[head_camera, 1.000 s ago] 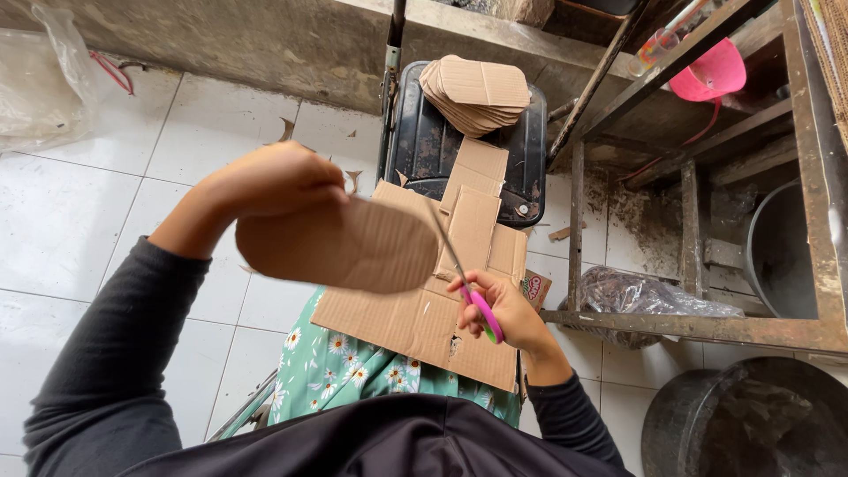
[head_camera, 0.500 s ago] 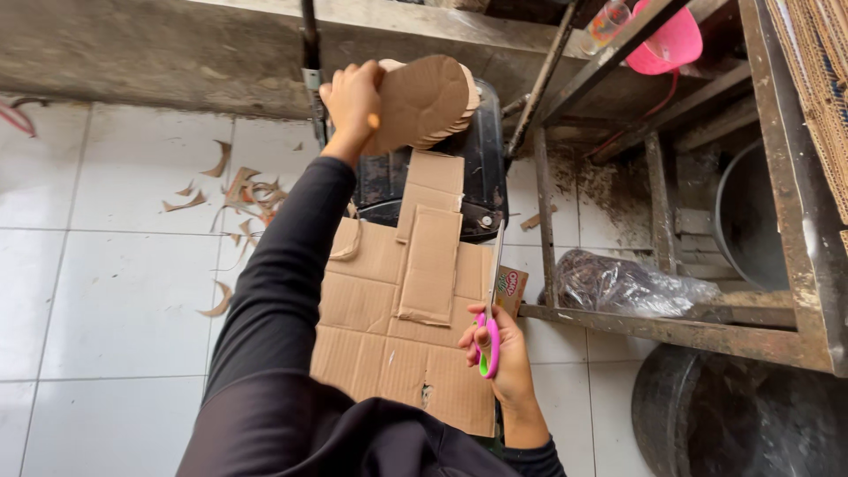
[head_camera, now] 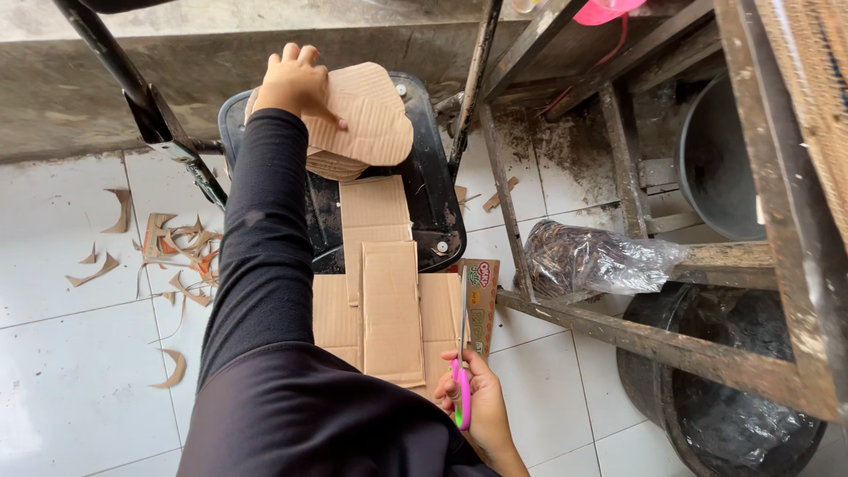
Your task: The person cuts a large piece of cardboard into smaller, rounded rectangular shapes using pink-handled scissors. The person repeatedly trims the edges to form the desired shape and stacks the finished pieces on a nearby chair.
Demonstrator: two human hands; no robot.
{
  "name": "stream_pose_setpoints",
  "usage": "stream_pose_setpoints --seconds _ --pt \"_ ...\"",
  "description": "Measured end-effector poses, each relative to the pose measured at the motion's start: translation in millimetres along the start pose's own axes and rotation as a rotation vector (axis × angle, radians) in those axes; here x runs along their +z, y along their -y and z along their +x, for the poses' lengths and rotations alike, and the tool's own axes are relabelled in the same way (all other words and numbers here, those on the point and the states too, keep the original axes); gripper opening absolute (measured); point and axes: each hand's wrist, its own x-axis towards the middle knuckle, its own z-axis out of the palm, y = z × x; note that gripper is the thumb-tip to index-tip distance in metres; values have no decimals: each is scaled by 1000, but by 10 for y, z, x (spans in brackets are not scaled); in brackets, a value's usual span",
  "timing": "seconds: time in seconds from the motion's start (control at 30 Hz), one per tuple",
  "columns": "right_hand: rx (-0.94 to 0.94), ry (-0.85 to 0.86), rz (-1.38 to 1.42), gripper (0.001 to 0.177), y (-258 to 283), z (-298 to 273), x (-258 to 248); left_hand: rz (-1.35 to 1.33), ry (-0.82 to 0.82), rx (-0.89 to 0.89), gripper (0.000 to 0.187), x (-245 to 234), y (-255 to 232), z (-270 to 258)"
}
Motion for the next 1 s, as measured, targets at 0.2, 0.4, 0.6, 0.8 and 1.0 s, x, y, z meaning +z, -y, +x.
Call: stream_pose_setpoints --seconds 0.2,0.4,0.6,0.8,1.0 --pt "-21 71 -108 32 -7 207 127 -320 417 -209 119 -6 185 -412" --pt "-37 -82 -279 30 -61 184 81 -139 -259 -170 105 -254 -48 -1164" --pt "-102 -174 -347 33 -144 -2 -45 -507 -126 -395 63 -304 -1670 -2754" --pt "-198 -146 -484 40 -380 -197 37 -727 -17 -510 81 -245 -2596 -3835" --pt "-262 -30 -427 38 -593 -586 29 -959 -166 -662 28 -446 -2747 -4309"
